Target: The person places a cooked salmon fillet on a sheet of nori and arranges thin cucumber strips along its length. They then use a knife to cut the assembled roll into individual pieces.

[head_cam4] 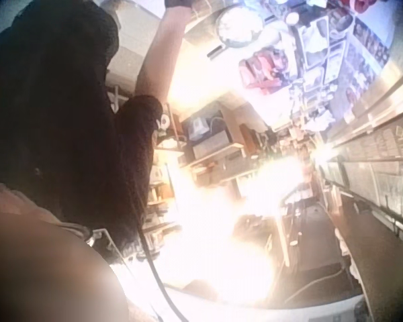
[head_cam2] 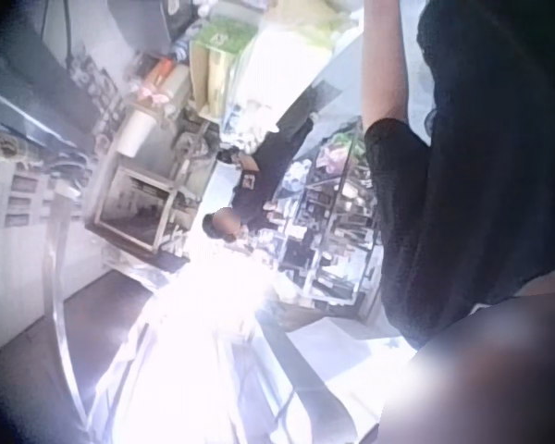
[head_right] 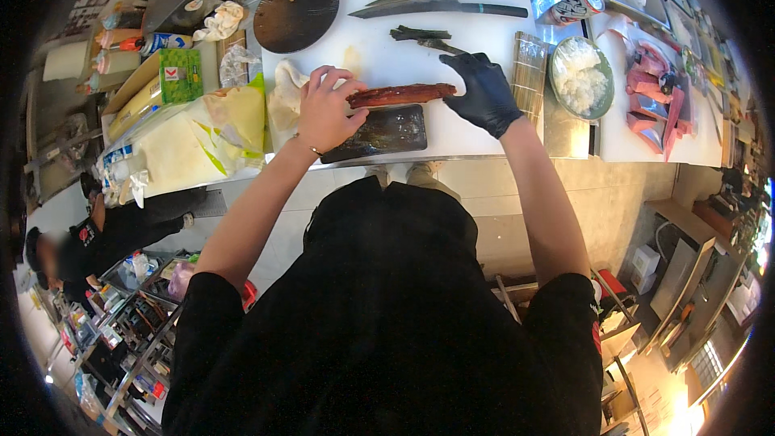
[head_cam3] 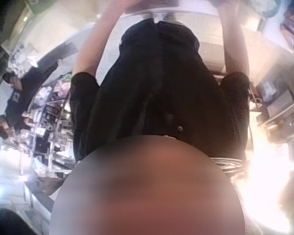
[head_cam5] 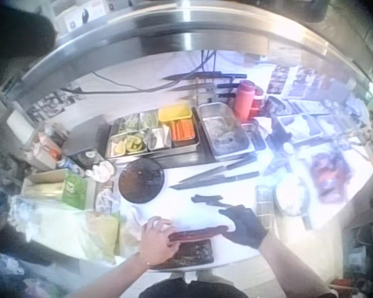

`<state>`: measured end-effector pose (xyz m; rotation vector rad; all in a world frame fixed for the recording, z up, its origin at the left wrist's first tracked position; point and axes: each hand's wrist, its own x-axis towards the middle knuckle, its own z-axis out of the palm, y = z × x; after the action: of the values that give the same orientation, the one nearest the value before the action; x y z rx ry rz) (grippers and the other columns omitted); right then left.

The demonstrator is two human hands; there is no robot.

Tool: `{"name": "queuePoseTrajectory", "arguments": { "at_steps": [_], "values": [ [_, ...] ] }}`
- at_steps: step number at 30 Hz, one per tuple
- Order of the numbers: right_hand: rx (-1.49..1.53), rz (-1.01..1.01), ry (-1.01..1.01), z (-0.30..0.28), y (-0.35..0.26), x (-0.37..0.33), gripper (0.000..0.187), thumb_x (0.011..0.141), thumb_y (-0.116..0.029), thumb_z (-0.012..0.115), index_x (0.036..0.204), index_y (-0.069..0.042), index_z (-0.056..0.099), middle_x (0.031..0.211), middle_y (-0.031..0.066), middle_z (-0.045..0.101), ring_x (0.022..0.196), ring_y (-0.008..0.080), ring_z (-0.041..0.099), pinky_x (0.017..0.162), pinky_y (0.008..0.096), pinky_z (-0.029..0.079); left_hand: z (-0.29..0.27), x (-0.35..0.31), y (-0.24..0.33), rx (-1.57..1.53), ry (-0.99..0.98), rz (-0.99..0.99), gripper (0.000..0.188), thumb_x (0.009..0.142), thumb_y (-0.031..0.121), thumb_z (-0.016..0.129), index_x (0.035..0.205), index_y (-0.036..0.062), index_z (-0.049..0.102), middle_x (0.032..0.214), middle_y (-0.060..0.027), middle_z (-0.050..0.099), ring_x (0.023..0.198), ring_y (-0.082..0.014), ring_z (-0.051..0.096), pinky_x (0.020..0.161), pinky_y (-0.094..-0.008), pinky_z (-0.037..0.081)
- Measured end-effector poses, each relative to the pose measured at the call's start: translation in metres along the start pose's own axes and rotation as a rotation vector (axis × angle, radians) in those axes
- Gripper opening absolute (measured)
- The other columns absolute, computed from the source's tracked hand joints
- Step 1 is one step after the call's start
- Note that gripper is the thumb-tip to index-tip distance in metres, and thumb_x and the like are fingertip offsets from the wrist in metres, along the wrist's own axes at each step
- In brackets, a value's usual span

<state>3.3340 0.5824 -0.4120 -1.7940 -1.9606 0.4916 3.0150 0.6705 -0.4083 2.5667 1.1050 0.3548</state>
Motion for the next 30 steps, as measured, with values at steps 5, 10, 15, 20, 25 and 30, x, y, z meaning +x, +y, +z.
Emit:
{"name": "queuePoseTrajectory", "arguments": {
  "at_steps": [5,10,15,20,25,30],
  "values": [
    [0.008,-0.115,-0.016,0.012,0.003,-0.008,0.060,0.074,-0.021,0.088,0.131,-0.014,0.071,0.124,0.0133,0.072,0.122,0.0363,0.063,0.103,0.0491,0.052,0.005,0.004,-0.003,-0.047,-0.018,0.025,0.037,0.073,0.022,0.089,0.107,0.0229,0.075,0.127,-0.0013,0.062,0.137,-0.0369,0.047,0.104,-0.0576,0.045],
    [0.062,-0.057,-0.030,0.023,-0.001,0.001,0.033,0.075,-0.019,0.086,0.106,-0.014,0.074,0.105,0.0070,0.074,0.107,0.0334,0.067,0.093,0.0486,0.052,0.006,0.006,-0.002,-0.062,-0.028,0.032,0.039,0.074,0.023,0.089,0.110,0.0220,0.075,0.127,-0.0021,0.062,0.137,-0.0372,0.048,0.105,-0.0568,0.046],
    [0.054,-0.082,-0.002,0.020,-0.006,0.001,0.026,0.074,-0.018,0.085,0.098,-0.014,0.073,0.097,0.0056,0.072,0.101,0.0335,0.067,0.086,0.0477,0.052,0.000,0.002,0.002,-0.089,-0.008,-0.029,0.048,0.074,0.025,0.090,0.118,0.0202,0.073,0.128,-0.0039,0.064,0.136,-0.0376,0.049,0.107,-0.0550,0.046],
    [0.055,-0.047,0.029,0.021,-0.013,-0.006,0.040,0.075,-0.016,0.084,0.112,-0.015,0.071,0.110,0.0081,0.071,0.110,0.0348,0.066,0.094,0.0474,0.051,-0.006,-0.009,-0.010,-0.074,0.040,-0.030,0.051,0.074,0.025,0.091,0.121,0.0190,0.073,0.127,-0.0059,0.066,0.133,-0.0374,0.052,0.108,-0.0538,0.047],
    [0.041,-0.067,0.007,0.022,-0.017,-0.007,0.053,0.078,-0.015,0.082,0.129,-0.014,0.070,0.125,0.0116,0.071,0.121,0.0361,0.063,0.107,0.0488,0.046,-0.025,-0.016,-0.020,-0.150,0.081,-0.159,0.046,0.079,0.025,0.088,0.121,0.0146,0.075,0.127,-0.0131,0.068,0.123,-0.0398,0.060,0.104,-0.0498,0.052],
    [0.020,-0.068,-0.066,0.025,-0.005,-0.003,0.052,0.079,-0.014,0.080,0.130,-0.017,0.073,0.114,0.0080,0.075,0.117,0.0296,0.064,0.105,0.0464,0.046,-0.033,-0.044,-0.073,0.040,0.100,-0.359,0.047,0.085,0.025,0.084,0.129,0.0119,0.072,0.133,-0.0197,0.065,0.114,-0.0412,0.067,0.098,-0.0484,0.056]
  ]
}}
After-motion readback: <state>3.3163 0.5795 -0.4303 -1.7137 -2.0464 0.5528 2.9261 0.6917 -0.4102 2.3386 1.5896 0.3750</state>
